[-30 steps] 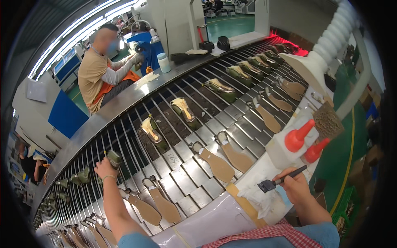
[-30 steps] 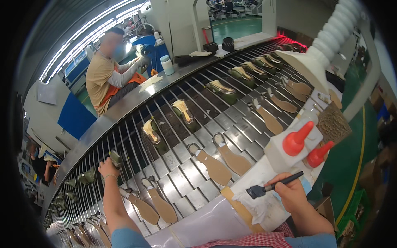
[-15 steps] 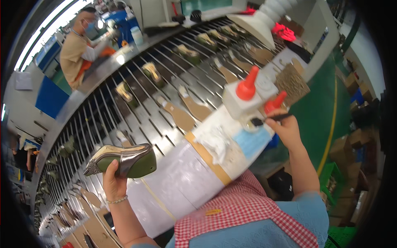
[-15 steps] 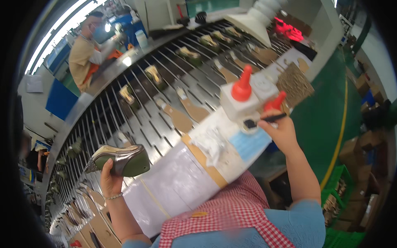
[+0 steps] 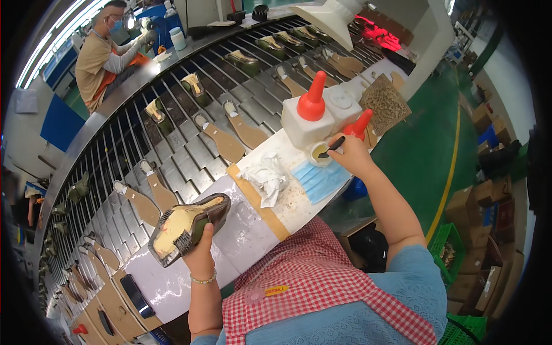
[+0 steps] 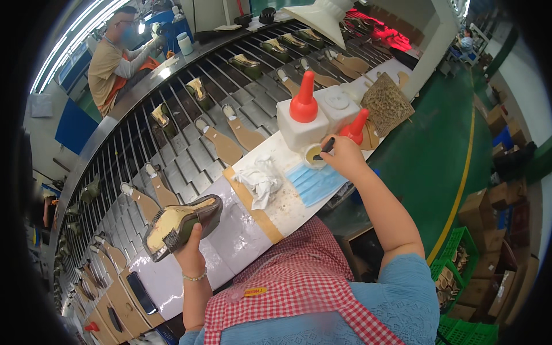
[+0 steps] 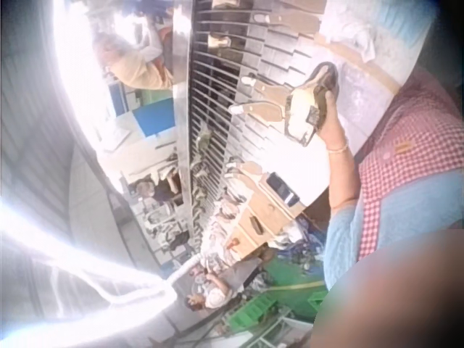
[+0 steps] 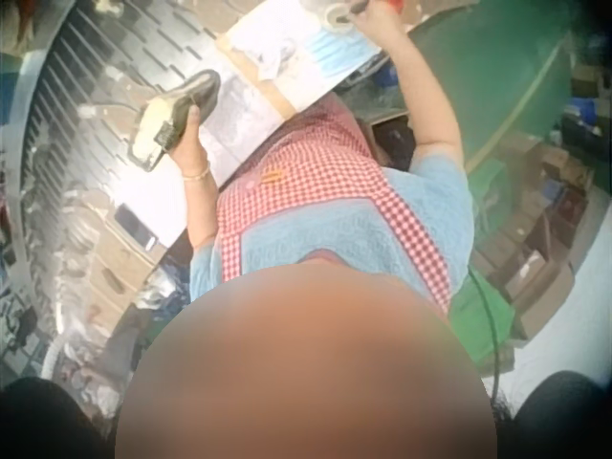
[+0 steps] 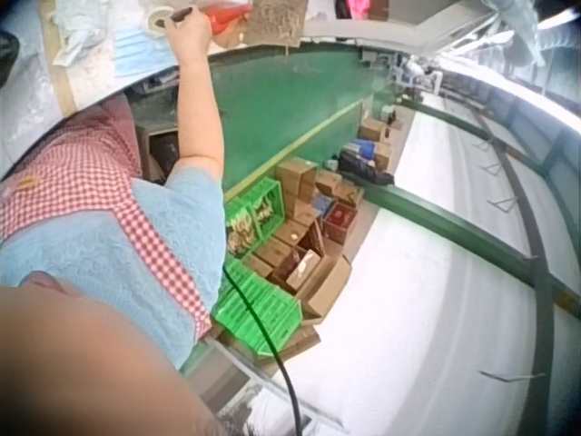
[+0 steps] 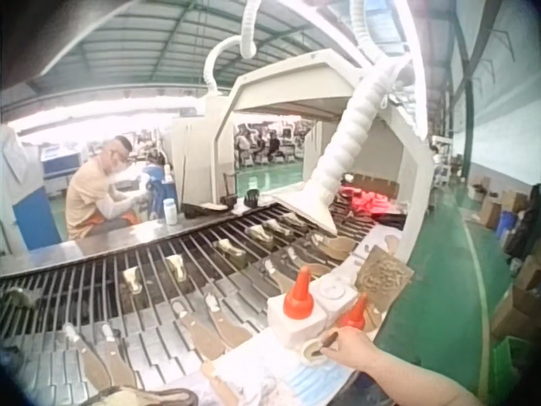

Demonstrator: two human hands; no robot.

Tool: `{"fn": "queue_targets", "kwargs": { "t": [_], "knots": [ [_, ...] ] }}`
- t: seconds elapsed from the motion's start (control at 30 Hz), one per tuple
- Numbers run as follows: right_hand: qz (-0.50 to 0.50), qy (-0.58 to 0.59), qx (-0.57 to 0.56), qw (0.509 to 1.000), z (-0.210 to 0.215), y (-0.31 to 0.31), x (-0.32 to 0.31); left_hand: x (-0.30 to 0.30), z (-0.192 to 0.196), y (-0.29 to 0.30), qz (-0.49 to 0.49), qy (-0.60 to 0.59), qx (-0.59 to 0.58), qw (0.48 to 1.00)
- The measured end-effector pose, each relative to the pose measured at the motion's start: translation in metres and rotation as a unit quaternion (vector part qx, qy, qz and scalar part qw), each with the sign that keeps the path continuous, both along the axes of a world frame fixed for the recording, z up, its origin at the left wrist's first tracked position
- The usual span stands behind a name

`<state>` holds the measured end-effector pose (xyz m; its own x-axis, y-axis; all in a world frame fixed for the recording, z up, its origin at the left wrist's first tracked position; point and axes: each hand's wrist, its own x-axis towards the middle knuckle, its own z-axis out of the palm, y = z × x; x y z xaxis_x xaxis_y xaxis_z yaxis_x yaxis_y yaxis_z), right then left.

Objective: Applying a yellow substance or paint to the soles of green high-heeled shoes using a brush.

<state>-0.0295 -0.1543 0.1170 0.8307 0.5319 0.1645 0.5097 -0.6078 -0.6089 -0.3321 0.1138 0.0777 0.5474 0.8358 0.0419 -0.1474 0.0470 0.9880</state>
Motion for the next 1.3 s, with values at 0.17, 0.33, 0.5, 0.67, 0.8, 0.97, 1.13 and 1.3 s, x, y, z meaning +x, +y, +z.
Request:
{"fn": "queue_targets", "kwargs": {
  "t": [0.17,0.33,0.5,0.67,0.8,0.97,1.13,1.3],
  "knots": [
    [-0.001,0.006,-0.018,1.0,0.008,0.003,-0.002,0.0,-0.011,-0.002,0.03,0.012,0.057,0.998],
    [-0.01,0.029,-0.001,1.0,-0.004,0.0,0.002,-0.008,-0.04,-0.001,0.045,0.057,0.117,0.99],
    [-0.038,0.066,0.088,0.993,-0.003,-0.01,0.0,-0.011,-0.005,0.003,-0.071,0.069,0.226,0.969],
    [-0.068,0.259,0.326,0.907,-0.02,-0.027,0.0,-0.017,-0.014,0.003,-0.117,0.045,0.215,0.968],
    [-0.148,0.395,0.409,0.809,-0.03,-0.031,-0.009,-0.01,-0.004,-0.02,-0.074,0.05,0.263,0.961],
    [-0.231,0.498,0.476,0.686,-0.057,-0.032,-0.005,-0.012,-0.002,-0.028,-0.073,0.113,0.276,0.952],
    [-0.266,0.519,0.505,0.637,-0.06,-0.025,-0.012,-0.014,-0.007,-0.038,-0.074,0.078,0.24,0.965],
    [-0.099,0.53,0.607,0.583,-0.075,-0.043,-0.003,-0.01,-0.02,-0.047,-0.05,0.049,0.24,0.968]
  ]
}}
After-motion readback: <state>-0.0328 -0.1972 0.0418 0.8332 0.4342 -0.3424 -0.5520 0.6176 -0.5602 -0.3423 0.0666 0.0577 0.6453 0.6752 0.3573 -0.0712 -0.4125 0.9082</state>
